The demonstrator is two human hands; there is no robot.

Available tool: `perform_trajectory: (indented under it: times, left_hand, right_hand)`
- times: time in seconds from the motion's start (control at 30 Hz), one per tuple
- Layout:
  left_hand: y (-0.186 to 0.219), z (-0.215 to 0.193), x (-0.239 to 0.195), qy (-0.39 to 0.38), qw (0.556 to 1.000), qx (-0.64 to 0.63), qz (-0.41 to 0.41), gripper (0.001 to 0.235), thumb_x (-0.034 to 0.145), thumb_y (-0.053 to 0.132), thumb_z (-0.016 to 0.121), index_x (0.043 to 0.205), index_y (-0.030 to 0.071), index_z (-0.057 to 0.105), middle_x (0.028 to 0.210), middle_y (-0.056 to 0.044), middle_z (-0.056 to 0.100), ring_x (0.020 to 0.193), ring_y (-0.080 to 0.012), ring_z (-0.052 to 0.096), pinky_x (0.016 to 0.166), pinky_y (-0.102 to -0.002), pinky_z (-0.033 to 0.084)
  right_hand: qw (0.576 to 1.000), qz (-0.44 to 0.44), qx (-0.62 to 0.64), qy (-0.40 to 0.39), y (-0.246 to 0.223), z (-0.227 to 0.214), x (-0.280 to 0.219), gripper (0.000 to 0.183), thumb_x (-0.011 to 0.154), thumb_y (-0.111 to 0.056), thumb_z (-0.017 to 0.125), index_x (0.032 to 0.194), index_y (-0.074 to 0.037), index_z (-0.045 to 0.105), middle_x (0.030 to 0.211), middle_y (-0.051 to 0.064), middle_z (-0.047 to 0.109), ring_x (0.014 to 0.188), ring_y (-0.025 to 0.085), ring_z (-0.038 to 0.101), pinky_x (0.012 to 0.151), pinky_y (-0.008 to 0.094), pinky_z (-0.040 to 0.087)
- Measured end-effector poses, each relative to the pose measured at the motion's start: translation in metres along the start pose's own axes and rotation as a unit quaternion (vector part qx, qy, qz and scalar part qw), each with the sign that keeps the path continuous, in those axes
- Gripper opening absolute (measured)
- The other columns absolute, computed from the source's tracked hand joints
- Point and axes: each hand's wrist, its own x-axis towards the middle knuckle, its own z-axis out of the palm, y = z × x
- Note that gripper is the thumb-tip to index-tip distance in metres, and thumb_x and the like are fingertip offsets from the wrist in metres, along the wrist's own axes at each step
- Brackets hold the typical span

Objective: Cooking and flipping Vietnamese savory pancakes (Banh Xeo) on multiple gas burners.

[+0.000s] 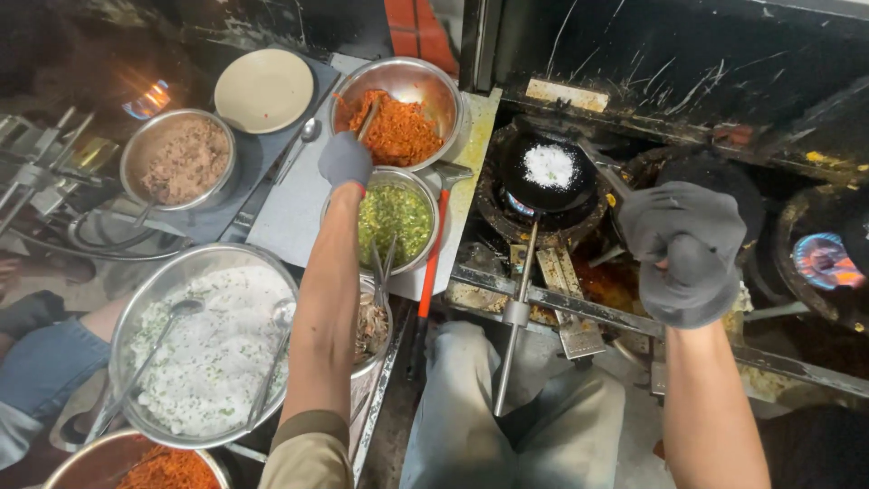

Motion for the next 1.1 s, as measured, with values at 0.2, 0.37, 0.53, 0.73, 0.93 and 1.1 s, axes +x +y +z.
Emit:
perform_trajectory:
  times: [0.2, 0.37, 0.53, 0.73, 0.93, 1.1]
  left_hand:
    - [-0.024, -0.022, -0.023, 0.075, 0.992, 0.05, 0.088, 0.017, 0.094, 0.018, 0.059, 0.093, 0.009, 0.074, 0.083, -0.018, 0.073, 0.078, -0.0406, 0.072, 0.067, -0.054, 0.055]
    - [-0.007, -0.094, -0.042, 0.092, 0.991, -0.001, 0.102, 0.017, 0.092, 0.022, 0.064, 0.098, 0.011, 0.075, 0.079, -0.019, 0.072, 0.074, -0.0414, 0.07, 0.063, -0.054, 0.053]
    - [-0.008, -0.132, -0.064, 0.089, 0.977, -0.115, 0.156, 0.02, 0.092, 0.026, 0.068, 0.101, 0.011, 0.077, 0.081, -0.021, 0.07, 0.077, -0.0425, 0.068, 0.065, -0.052, 0.053]
    - [-0.017, -0.115, -0.083, 0.001, 0.949, -0.262, 0.177, 0.027, 0.092, 0.028, 0.066, 0.111, 0.011, 0.072, 0.088, -0.019, 0.072, 0.082, -0.0381, 0.073, 0.07, -0.048, 0.056]
    - [0.001, -0.117, -0.103, -0.013, 0.995, -0.021, 0.1, 0.021, 0.096, 0.029, 0.065, 0.106, 0.014, 0.074, 0.089, -0.02, 0.074, 0.086, -0.0444, 0.069, 0.073, -0.054, 0.053]
    - [0.017, -0.142, -0.113, 0.01, 0.976, -0.154, 0.154, 0.025, 0.094, 0.027, 0.064, 0.115, 0.015, 0.074, 0.092, -0.021, 0.073, 0.087, -0.0432, 0.07, 0.072, -0.051, 0.055]
  right_hand:
    - [0.985, 0.107, 0.133, 0.008, -0.009, -0.002, -0.005, 0.032, 0.092, -0.004, 0.033, 0.06, -0.004, 0.029, 0.059, 0.005, 0.033, 0.044, 0.02, 0.038, 0.047, 0.03, 0.035]
    - [0.996, 0.062, 0.064, 0.002, -0.002, -0.002, -0.011, 0.032, 0.094, 0.001, 0.042, 0.066, -0.003, 0.027, 0.063, 0.007, 0.037, 0.048, 0.022, 0.042, 0.049, 0.031, 0.039]
    - [0.999, -0.039, 0.02, -0.011, 0.006, -0.001, -0.005, 0.032, 0.076, 0.01, 0.047, 0.065, -0.003, 0.019, 0.054, 0.006, 0.032, 0.042, 0.02, 0.036, 0.041, 0.03, 0.028]
    - [0.993, 0.041, 0.106, -0.024, -0.002, -0.002, 0.011, 0.025, 0.091, 0.009, 0.032, 0.074, -0.006, 0.023, 0.056, 0.004, 0.029, 0.045, 0.017, 0.032, 0.041, 0.03, 0.026]
    - [0.984, 0.103, 0.143, -0.035, 0.001, -0.005, 0.0, 0.063, 0.116, -0.037, 0.035, 0.062, -0.005, 0.029, 0.054, 0.005, 0.032, 0.043, 0.017, 0.034, 0.046, 0.031, 0.027]
    - [0.986, 0.099, 0.13, -0.025, 0.003, -0.004, 0.001, 0.066, 0.116, -0.039, 0.035, 0.061, -0.004, 0.029, 0.059, 0.005, 0.032, 0.044, 0.017, 0.034, 0.046, 0.031, 0.027]
